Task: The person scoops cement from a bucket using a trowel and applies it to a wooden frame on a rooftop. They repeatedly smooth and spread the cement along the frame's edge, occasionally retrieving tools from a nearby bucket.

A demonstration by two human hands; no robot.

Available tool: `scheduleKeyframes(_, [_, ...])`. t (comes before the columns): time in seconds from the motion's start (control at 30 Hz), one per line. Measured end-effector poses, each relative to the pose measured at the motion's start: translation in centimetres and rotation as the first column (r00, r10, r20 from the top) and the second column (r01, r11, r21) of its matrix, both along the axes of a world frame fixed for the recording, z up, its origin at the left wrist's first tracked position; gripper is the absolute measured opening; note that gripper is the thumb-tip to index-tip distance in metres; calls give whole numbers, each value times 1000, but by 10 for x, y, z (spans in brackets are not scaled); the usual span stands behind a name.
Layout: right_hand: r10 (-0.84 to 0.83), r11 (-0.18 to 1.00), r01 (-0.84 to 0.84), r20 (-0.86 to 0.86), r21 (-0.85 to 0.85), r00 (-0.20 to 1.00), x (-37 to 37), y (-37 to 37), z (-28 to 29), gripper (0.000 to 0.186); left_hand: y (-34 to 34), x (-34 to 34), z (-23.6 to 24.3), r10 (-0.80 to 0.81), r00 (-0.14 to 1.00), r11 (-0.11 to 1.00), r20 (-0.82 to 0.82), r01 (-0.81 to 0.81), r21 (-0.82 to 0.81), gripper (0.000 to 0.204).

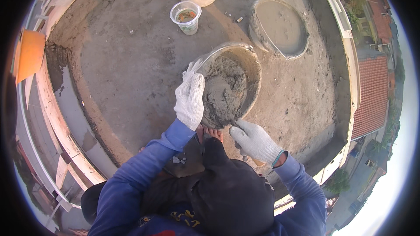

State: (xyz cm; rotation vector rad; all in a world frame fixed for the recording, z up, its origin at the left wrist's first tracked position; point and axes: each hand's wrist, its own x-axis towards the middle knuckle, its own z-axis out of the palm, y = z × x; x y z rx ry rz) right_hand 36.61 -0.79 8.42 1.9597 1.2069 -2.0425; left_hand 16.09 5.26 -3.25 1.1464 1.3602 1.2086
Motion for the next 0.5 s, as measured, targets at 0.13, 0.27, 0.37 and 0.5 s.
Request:
scheduleKeyframes(0.13, [-72, 992, 77, -54, 102, 996, 17, -8, -4, 36, 12, -15, -8, 9, 992, 988, 124, 10, -154, 53])
scheduleKeyframes(0.27, [-71, 973, 69, 3, 220, 997, 10, -3, -30, 35, 24, -46, -37, 129, 988, 962, 89, -103, -253, 56])
scheduleKeyframes(0.37, [-141, 971, 157, -98, 180, 985, -4, -5, -20, 37, 25, -92, -24, 86, 995, 942, -57, -100, -321, 66])
scheduleKeyframes(0.5, [-119, 964, 153, -161, 216, 980, -22, 9, 8, 40, 33, -175, 20, -387, 834, 798, -393, 90, -596, 86])
